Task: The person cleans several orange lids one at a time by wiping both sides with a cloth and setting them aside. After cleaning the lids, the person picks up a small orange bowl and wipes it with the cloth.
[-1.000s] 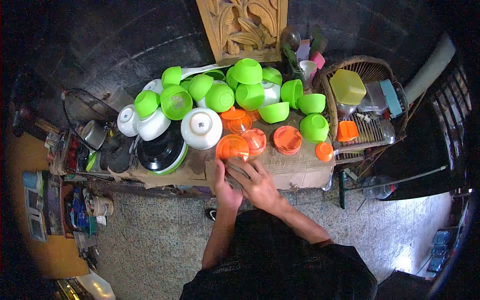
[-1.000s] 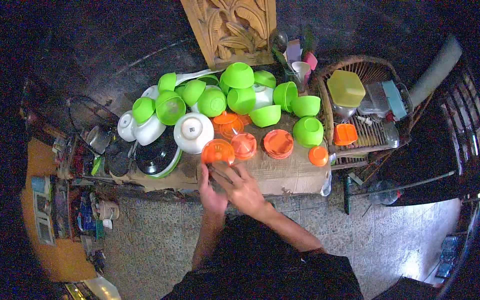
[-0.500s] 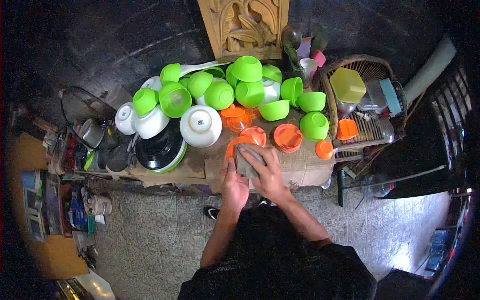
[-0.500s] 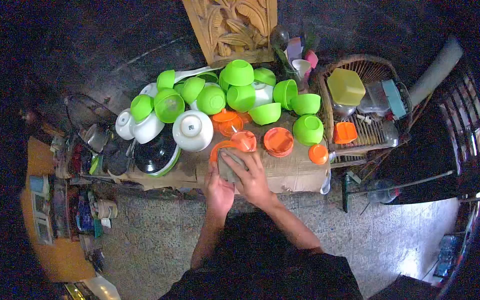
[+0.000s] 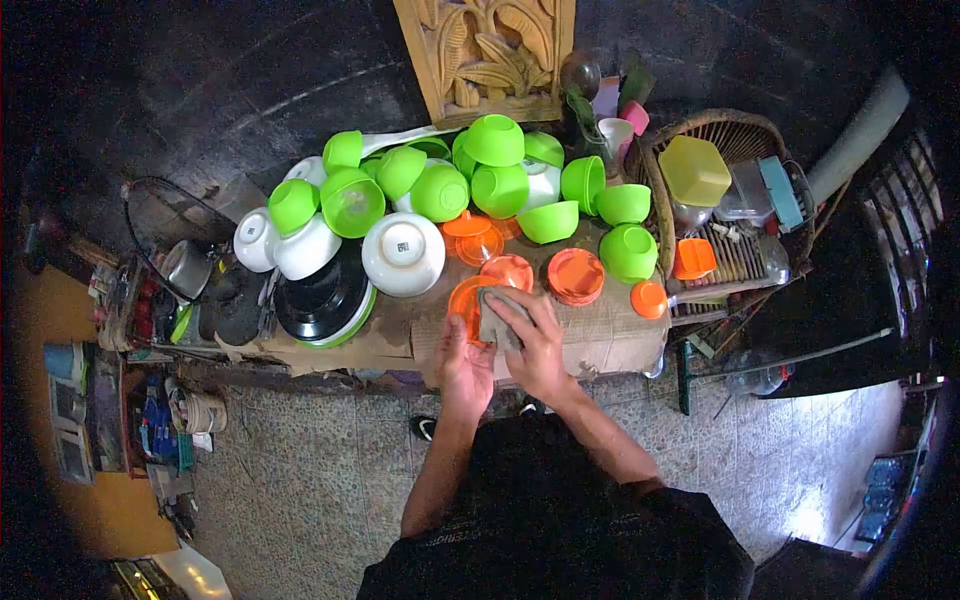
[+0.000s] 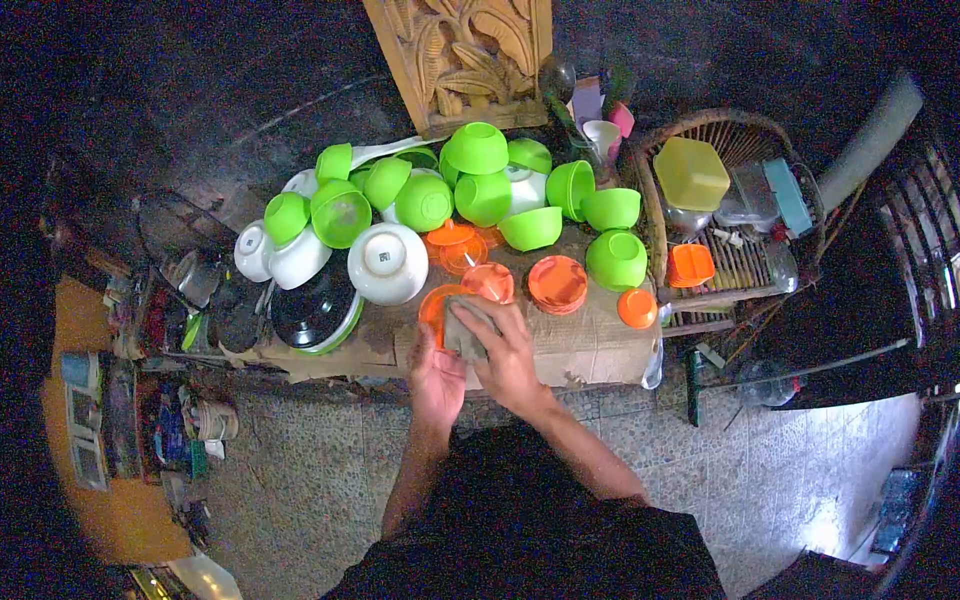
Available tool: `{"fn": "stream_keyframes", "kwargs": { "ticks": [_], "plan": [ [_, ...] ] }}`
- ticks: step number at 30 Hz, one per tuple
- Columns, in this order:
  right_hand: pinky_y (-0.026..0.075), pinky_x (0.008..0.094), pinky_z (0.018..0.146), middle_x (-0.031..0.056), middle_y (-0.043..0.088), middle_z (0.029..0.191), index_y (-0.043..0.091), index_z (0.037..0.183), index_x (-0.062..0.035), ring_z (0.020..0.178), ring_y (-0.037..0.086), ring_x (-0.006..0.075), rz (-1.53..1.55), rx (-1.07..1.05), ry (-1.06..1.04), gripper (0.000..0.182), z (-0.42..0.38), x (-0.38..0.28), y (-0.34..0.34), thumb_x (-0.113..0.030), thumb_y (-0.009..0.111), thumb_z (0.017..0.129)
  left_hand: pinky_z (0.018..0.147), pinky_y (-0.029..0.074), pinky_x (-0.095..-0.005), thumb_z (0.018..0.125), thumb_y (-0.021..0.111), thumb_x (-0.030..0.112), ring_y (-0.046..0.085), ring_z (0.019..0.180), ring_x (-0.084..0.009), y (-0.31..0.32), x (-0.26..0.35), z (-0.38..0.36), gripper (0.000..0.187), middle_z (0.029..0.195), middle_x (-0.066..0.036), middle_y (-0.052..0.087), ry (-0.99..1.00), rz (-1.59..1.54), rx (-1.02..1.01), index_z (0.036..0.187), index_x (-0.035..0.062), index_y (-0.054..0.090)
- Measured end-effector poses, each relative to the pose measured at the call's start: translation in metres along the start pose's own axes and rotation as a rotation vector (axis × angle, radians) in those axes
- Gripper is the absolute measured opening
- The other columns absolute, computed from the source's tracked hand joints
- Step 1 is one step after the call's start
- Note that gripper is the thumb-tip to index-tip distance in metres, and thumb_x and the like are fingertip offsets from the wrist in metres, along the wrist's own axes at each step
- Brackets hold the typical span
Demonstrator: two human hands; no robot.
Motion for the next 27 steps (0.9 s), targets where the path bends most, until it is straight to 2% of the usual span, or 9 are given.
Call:
{"fn": "stream_keyframes", "kwargs": {
  "ticks": [2,5,8,12,17,20,25,27],
  "plan": [
    [0.048,0.0417,0.1,0.0131,0.06,0.139,0.065,0.138,-0.0077,0.123,0.058,0.0321,-0.099,-0.003,-0.037,0.072,0.0,-0.008,-0.001,0.006,0.068,0.067,0.103,0.052,-0.0387,0.108,0.054,0.035,0.063,0.123,-0.0204,0.008,0.0,0.0,0.042,0.136,-0.008,0.065,0.019,0.002,0.006,0.138,0.0064,0.056],
    [0.048,0.0401,0.098,0.0109,0.061,0.139,0.065,0.138,-0.0099,0.122,0.058,0.0292,-0.19,-0.08,-0.128,0.072,0.0,-0.011,-0.006,0.003,0.069,0.068,0.105,0.051,-0.0392,0.108,0.053,0.036,0.062,0.125,-0.0198,0.008,0.001,0.001,0.043,0.138,-0.007,0.064,0.044,-0.003,-0.005,0.139,0.0065,0.056],
    [0.048,0.038,0.095,0.0093,0.061,0.139,0.066,0.139,-0.0118,0.119,0.059,0.0265,-0.204,-0.059,-0.235,0.071,0.0,-0.007,-0.009,0.001,0.069,0.068,0.106,0.05,-0.0401,0.108,0.053,0.038,0.061,0.126,-0.0197,0.005,0.001,0.0,0.044,0.138,-0.007,0.063,0.04,-0.019,-0.029,0.139,0.0066,0.055],
    [0.049,0.039,0.097,0.0112,0.061,0.14,0.065,0.139,-0.0105,0.118,0.059,0.0292,-0.162,-0.092,-0.241,0.072,-0.008,0.003,-0.009,0.002,0.069,0.068,0.105,0.05,-0.0401,0.108,0.053,0.039,0.061,0.126,-0.02,0.005,0.004,-0.001,0.044,0.137,-0.006,0.064,0.019,-0.042,0.012,0.138,0.0072,0.056],
    [0.049,0.0462,0.101,0.0148,0.059,0.136,0.065,0.136,-0.0055,0.118,0.056,0.0377,-0.169,-0.075,0.006,0.071,0.005,-0.014,-0.013,0.002,0.069,0.066,0.106,0.05,-0.04,0.108,0.053,0.039,0.061,0.126,-0.021,0.011,0.003,0.0,0.045,0.138,-0.007,0.063,0.038,0.014,-0.002,0.141,0.0075,0.054],
    [0.048,0.0472,0.097,0.0178,0.059,0.133,0.066,0.134,-0.0027,0.112,0.058,0.0391,-0.2,-0.009,0.026,0.069,0.005,-0.024,-0.009,0.002,0.071,0.065,0.108,0.049,-0.0404,0.109,0.051,0.04,0.06,0.127,-0.0219,0.014,-0.003,-0.006,0.048,0.141,-0.008,0.06,0.037,0.015,0.011,0.144,0.0073,0.05],
    [0.049,0.0474,0.096,0.022,0.059,0.129,0.066,0.132,-0.0002,0.114,0.058,0.041,-0.175,0.017,0.098,0.063,-0.006,-0.03,-0.001,0.0,0.073,0.07,0.112,0.045,-0.0405,0.11,0.047,0.042,0.056,0.132,-0.0234,0.021,-0.012,-0.011,0.052,0.145,-0.009,0.056,0.102,0.063,0.038,0.147,0.006,0.046],
    [0.05,0.0478,0.096,0.0229,0.059,0.128,0.066,0.131,0.0011,0.114,0.059,0.0408,-0.183,-0.032,0.173,0.059,-0.013,-0.03,0.003,-0.001,0.073,0.073,0.114,0.042,-0.0388,0.111,0.043,0.045,0.052,0.135,-0.0226,0.014,-0.017,-0.012,0.054,0.148,-0.01,0.053,0.074,0.203,0.062,0.148,0.005,0.045]
  ]
}}
Point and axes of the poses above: each hand's wrist, its own z-axis towards the middle knuckle, its own y-axis out of the palm, x = y × z, the point moved 2 cm from there along z, towards the middle knuckle
